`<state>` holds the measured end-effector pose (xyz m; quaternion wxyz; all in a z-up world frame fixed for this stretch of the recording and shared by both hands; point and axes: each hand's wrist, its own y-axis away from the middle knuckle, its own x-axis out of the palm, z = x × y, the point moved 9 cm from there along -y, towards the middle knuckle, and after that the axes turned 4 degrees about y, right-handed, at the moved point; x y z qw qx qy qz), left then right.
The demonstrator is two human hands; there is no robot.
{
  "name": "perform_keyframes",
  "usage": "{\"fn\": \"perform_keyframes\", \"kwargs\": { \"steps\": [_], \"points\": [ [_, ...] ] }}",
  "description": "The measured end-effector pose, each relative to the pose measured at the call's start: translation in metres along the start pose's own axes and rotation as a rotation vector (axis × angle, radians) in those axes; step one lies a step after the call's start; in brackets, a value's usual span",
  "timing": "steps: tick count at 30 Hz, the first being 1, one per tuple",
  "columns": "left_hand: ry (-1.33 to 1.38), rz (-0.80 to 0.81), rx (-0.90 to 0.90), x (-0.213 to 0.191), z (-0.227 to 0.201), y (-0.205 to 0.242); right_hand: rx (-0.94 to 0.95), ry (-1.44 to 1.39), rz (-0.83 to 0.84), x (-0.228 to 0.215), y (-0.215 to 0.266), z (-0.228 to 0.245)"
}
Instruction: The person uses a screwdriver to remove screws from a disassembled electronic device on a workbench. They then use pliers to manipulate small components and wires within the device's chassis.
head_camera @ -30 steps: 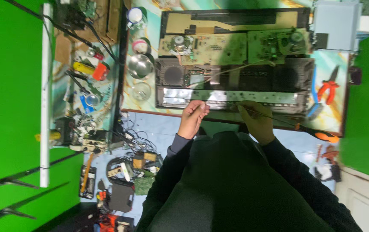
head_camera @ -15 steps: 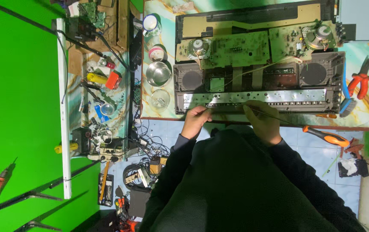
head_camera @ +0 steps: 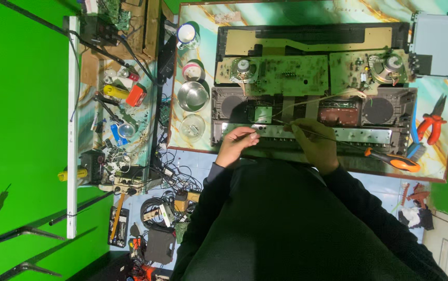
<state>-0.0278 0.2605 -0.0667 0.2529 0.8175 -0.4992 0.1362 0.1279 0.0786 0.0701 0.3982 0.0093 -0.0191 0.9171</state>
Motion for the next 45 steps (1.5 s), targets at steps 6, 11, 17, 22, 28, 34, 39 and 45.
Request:
{"fn": "perform_keyframes", "kwargs": {
  "steps": [6,11,17,22,28,34,39,45],
  "points": [
    [0.036,0.029,-0.036,-0.007,-0.003,-0.003,0.030,0.029,0.002,0.008,-0.006,0.000],
    [0.082,0.060,-0.082,-0.017,-0.012,-0.012,-0.018,0.073,-0.016,0.021,-0.005,0.012],
    [0.090,-0.022,-0.045,-0.030,-0.034,-0.027,-0.058,0.126,-0.111,0.047,0.000,0.028],
    [0.024,0.055,-0.131,-0.039,-0.063,-0.023,-0.003,0.427,-0.270,0.069,0.003,0.028],
    [0.041,0.149,-0.195,-0.064,-0.084,-0.013,-0.092,0.313,-0.300,0.103,0.006,0.009],
    [-0.046,0.177,-0.177,-0.095,-0.084,-0.019,-0.022,0.135,-0.336,0.137,0.005,0.006],
    [-0.193,0.147,-0.067,-0.121,-0.069,-0.030,0.008,0.119,-0.331,0.150,0.006,0.009],
    [-0.302,0.170,0.041,-0.111,-0.076,-0.033,-0.015,0.096,-0.328,0.139,-0.004,-0.007]
  ]
}}
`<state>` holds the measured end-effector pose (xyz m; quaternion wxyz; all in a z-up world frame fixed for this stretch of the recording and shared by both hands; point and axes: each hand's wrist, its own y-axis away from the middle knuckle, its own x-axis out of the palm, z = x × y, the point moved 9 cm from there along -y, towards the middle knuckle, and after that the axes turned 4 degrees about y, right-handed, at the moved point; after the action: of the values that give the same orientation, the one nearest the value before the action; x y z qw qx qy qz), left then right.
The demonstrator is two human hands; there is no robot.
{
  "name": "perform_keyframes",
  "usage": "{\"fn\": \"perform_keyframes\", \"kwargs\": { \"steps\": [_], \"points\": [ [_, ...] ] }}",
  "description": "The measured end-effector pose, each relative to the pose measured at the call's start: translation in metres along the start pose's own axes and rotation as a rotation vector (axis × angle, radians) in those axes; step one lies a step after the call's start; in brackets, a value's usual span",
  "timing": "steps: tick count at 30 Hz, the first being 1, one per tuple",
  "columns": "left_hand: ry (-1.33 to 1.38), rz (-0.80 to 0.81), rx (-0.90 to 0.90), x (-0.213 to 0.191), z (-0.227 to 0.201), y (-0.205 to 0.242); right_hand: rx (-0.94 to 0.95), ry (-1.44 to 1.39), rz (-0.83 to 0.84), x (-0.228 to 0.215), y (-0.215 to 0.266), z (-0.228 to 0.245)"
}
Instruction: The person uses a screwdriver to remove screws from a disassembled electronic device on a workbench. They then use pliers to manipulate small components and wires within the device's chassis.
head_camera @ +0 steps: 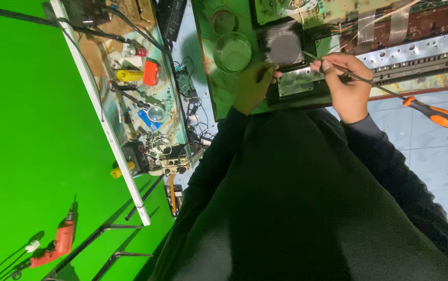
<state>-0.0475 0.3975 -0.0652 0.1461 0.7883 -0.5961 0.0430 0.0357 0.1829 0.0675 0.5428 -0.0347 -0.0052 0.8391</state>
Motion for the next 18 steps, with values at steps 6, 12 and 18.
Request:
{"fn": "perform_keyframes", "kwargs": {
  "steps": [6,12,18],
  "points": [
    [-0.663,-0.127,0.194,0.001,-0.022,0.000,-0.054,0.053,0.072,-0.001,-0.021,-0.008],
    [-0.737,-0.051,0.106,0.010,0.003,-0.004,-0.108,0.082,0.115,-0.006,-0.030,-0.018],
    [-0.681,0.046,0.045,0.035,0.002,-0.018,-0.103,0.055,0.062,-0.028,-0.029,-0.031]
  ]
}}
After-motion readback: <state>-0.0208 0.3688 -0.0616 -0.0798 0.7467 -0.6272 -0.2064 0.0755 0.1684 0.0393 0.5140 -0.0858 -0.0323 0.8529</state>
